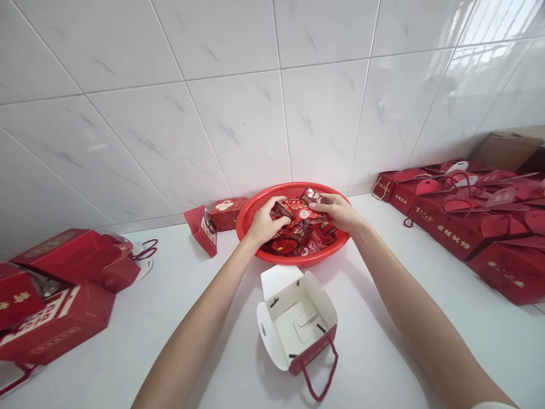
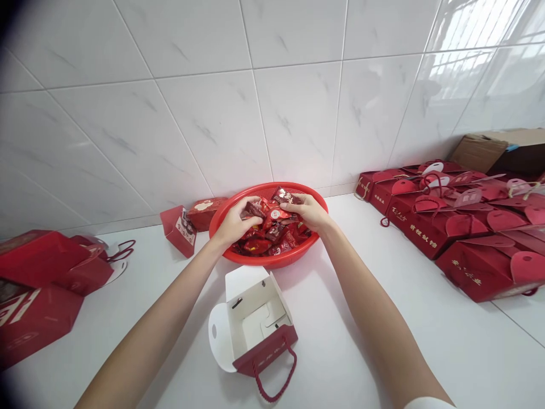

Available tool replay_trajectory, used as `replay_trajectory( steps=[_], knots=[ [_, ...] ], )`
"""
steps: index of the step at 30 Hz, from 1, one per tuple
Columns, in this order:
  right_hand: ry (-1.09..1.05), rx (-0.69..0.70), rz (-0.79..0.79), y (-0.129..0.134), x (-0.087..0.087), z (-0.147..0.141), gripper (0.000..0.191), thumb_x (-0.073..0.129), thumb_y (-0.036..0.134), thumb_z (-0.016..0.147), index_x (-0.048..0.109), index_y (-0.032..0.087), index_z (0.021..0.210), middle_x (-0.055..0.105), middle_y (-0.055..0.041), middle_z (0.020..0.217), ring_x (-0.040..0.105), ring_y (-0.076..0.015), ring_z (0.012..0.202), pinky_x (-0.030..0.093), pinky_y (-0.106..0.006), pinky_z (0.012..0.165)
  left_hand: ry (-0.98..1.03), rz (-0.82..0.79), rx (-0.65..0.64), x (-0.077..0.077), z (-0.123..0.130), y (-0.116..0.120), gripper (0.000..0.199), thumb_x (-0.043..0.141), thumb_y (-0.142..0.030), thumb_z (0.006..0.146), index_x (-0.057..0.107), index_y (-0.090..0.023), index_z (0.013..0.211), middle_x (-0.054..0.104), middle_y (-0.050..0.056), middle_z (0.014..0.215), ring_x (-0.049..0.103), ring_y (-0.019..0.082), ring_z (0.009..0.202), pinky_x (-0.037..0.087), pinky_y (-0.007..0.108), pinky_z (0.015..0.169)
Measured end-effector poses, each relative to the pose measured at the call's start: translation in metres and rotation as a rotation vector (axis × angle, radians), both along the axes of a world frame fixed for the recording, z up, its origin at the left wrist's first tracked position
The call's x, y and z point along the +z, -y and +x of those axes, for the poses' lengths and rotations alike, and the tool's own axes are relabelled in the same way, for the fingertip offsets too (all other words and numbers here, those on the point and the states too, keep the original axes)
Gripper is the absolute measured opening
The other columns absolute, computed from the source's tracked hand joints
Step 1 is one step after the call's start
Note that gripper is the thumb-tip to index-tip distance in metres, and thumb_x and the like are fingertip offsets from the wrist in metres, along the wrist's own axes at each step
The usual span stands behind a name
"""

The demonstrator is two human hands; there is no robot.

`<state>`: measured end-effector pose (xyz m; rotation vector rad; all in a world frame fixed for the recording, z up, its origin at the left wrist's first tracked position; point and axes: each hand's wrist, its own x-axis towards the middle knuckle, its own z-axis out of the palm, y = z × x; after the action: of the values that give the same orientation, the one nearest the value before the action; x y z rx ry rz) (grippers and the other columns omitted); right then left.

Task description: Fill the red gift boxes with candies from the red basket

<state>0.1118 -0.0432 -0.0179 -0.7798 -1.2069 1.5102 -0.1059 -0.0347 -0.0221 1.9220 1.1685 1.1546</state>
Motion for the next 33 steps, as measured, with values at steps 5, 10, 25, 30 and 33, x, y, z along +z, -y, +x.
replay_trajectory(
  steps=[5, 10, 25, 30, 33],
  knots=[
    [-0.028, 0.016, 0.006, 0.003, 0.001, -0.001, 0.033, 0.087, 0.023, 0.066, 0.073, 0.018, 0.095, 0.074, -0.0056, 0.097, 0.071, -0.0200, 0.087, 0.065, -0.033, 0.074, -0.113, 0.065, -0.152, -0.001, 0.000, 0.005, 0.077, 0.077, -0.026, 0.070, 0.050, -0.028, 0.142, 0.058, 0.008, 0.139, 0.056, 0.028, 0.127, 0.047, 0.040, 0.105],
    [0.004, 0.057, -0.012, 0.006, 0.004, 0.000, 0.031, 0.086, 0.026, 0.069, 0.073, 0.020, 0.097, 0.071, -0.0053, 0.099, 0.068, -0.0200, 0.092, 0.066, -0.033, 0.073, -0.111, 0.089, -0.166, 0.001, 0.005, 0.008, 0.052, 0.072, -0.042, 0.080, 0.064, -0.025, 0.129, 0.060, 0.009, 0.137, 0.060, 0.028, 0.120, 0.053, 0.037, 0.095],
    [0.085, 0.039, -0.074, 0.009, 0.010, -0.002, 0.009, 0.067, 0.029, 0.089, 0.071, 0.021, 0.092, 0.070, -0.0065, 0.106, 0.066, -0.0221, 0.102, 0.068, -0.036, 0.073, -0.057, 0.054, -0.144, 0.002, 0.003, 0.006, 0.048, 0.056, -0.060, 0.088, 0.064, -0.018, 0.065, 0.064, 0.001, 0.065, 0.062, 0.019, 0.067, 0.049, 0.031, 0.067],
    [0.070, 0.094, -0.095, 0.011, 0.012, -0.004, 0.021, 0.059, 0.036, 0.095, 0.070, 0.019, 0.099, 0.070, -0.0090, 0.111, 0.065, -0.0237, 0.106, 0.067, -0.037, 0.071, -0.049, -0.015, -0.171, 0.005, 0.004, 0.009, 0.048, 0.058, -0.062, 0.085, 0.066, -0.017, 0.070, 0.069, 0.003, 0.073, 0.064, 0.020, 0.072, 0.050, 0.032, 0.071],
    [0.083, 0.135, -0.101, 0.012, 0.012, -0.003, 0.020, 0.062, 0.036, 0.093, 0.070, 0.019, 0.098, 0.069, -0.0086, 0.110, 0.065, -0.0234, 0.105, 0.067, -0.038, 0.070, -0.069, -0.022, -0.183, 0.007, 0.005, 0.011, 0.047, 0.060, -0.061, 0.084, 0.063, -0.017, 0.067, 0.065, 0.001, 0.068, 0.060, 0.018, 0.068, 0.047, 0.030, 0.068]
  ],
)
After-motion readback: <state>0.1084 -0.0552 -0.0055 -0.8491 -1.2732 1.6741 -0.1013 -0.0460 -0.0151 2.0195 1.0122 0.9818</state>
